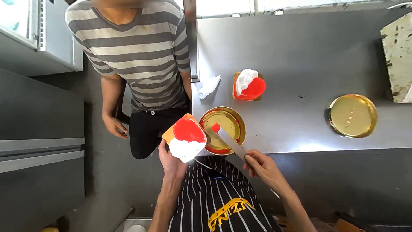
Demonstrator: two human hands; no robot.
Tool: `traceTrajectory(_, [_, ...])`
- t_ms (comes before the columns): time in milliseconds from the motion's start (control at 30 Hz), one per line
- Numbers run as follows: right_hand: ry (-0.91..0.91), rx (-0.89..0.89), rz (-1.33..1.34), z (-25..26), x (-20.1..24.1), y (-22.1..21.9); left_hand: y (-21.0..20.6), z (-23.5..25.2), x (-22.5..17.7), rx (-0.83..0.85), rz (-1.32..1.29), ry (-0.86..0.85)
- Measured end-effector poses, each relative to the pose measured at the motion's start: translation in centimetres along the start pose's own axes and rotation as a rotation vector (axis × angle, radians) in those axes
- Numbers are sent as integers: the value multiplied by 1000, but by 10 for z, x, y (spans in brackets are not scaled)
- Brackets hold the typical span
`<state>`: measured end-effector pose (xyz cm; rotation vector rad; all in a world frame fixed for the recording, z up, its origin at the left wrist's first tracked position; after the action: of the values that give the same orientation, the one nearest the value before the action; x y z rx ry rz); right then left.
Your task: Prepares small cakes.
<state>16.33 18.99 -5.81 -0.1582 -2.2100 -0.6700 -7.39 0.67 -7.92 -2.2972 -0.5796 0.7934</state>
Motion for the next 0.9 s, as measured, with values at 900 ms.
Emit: traceTrajectory(900, [85, -310, -76, -42, 8, -30, -23, -9, 28, -37, -93, 9])
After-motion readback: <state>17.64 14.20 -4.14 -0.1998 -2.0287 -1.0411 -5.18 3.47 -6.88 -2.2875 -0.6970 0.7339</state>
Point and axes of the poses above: each hand's wrist, its own z-axis towards the middle knuckle, its own y-axis out of the back of the hand, x = y × z, the point moved 9 cm from there along z, towards the middle knuckle, and after that the axes turned 13 degrees about -z, right-handed, at the moved point
